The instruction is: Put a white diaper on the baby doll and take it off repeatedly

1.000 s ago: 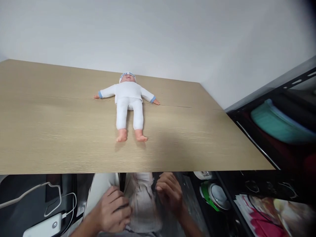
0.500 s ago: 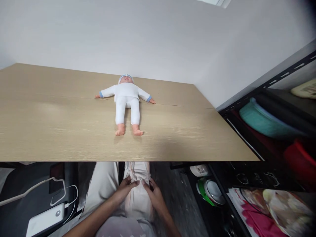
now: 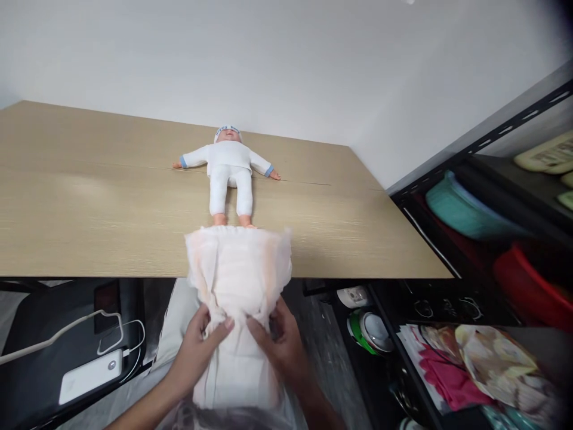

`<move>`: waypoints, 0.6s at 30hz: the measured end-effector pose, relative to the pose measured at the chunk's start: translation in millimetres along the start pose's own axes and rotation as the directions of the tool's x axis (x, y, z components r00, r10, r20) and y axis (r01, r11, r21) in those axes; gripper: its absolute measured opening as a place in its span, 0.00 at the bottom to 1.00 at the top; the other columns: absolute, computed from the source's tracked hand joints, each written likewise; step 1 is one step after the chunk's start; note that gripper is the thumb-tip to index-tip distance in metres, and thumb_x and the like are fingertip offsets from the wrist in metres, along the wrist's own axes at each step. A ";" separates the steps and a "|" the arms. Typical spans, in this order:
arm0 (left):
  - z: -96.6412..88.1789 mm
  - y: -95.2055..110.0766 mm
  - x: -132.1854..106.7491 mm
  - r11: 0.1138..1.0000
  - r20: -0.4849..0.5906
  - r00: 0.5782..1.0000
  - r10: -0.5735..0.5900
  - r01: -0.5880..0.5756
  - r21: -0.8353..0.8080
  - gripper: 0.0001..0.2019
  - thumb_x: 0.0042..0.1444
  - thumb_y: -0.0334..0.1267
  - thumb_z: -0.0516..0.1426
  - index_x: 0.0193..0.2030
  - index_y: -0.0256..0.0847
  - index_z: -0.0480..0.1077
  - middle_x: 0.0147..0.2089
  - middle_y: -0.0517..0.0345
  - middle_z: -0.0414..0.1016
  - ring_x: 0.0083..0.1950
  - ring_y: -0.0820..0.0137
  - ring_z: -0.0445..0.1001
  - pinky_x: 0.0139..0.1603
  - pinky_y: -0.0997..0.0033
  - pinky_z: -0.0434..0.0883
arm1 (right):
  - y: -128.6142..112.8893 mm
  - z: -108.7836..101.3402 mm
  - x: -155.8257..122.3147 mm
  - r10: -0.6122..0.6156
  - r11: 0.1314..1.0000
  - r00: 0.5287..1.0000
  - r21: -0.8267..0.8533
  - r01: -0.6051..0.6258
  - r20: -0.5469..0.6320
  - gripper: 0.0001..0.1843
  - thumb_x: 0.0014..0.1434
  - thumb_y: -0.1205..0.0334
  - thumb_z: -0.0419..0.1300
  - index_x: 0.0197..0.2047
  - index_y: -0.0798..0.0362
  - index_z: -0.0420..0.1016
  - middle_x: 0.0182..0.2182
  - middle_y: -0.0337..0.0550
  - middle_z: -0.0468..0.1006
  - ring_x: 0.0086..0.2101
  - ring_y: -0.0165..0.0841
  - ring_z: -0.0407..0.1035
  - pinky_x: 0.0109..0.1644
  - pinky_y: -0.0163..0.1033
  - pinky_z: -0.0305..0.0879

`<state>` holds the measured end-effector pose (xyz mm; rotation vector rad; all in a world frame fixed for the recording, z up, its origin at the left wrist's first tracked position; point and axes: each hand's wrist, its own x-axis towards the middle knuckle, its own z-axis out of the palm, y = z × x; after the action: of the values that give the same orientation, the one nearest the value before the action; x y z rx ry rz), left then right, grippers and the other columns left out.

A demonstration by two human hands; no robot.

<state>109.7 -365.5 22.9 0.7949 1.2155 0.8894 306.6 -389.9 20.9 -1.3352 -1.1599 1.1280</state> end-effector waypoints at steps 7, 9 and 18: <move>-1.7 -2.6 48.2 0.972 0.046 0.995 -0.084 0.092 -0.217 0.40 0.54 0.64 0.78 0.65 0.40 0.80 0.61 0.43 0.89 0.63 0.44 0.87 0.66 0.50 0.83 | 32.9 22.0 55.3 0.077 0.996 0.997 0.050 -0.077 0.012 0.27 0.71 0.38 0.72 0.60 0.51 0.79 0.55 0.54 0.91 0.53 0.46 0.86 0.56 0.46 0.83; -2.6 -8.0 51.1 0.960 0.066 0.989 -0.134 0.146 -0.239 0.39 0.54 0.64 0.78 0.65 0.40 0.80 0.62 0.42 0.89 0.63 0.44 0.88 0.66 0.50 0.83 | 43.1 18.4 54.9 0.066 0.995 0.998 -0.073 -0.067 -0.024 0.25 0.72 0.38 0.70 0.55 0.51 0.79 0.46 0.50 0.91 0.45 0.43 0.86 0.50 0.43 0.81; -9.5 -12.3 56.1 0.978 0.086 0.987 -0.136 0.148 -0.148 0.37 0.55 0.63 0.78 0.63 0.41 0.81 0.62 0.44 0.88 0.68 0.44 0.84 0.74 0.48 0.77 | 13.2 10.0 62.0 -0.480 0.728 0.862 -0.622 0.289 -0.161 0.15 0.75 0.53 0.70 0.61 0.45 0.76 0.50 0.49 0.83 0.49 0.44 0.79 0.56 0.53 0.79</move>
<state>108.6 -320.3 -13.8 0.6044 1.1083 0.8184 304.1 -327.9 4.8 -1.5484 -1.5189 0.2209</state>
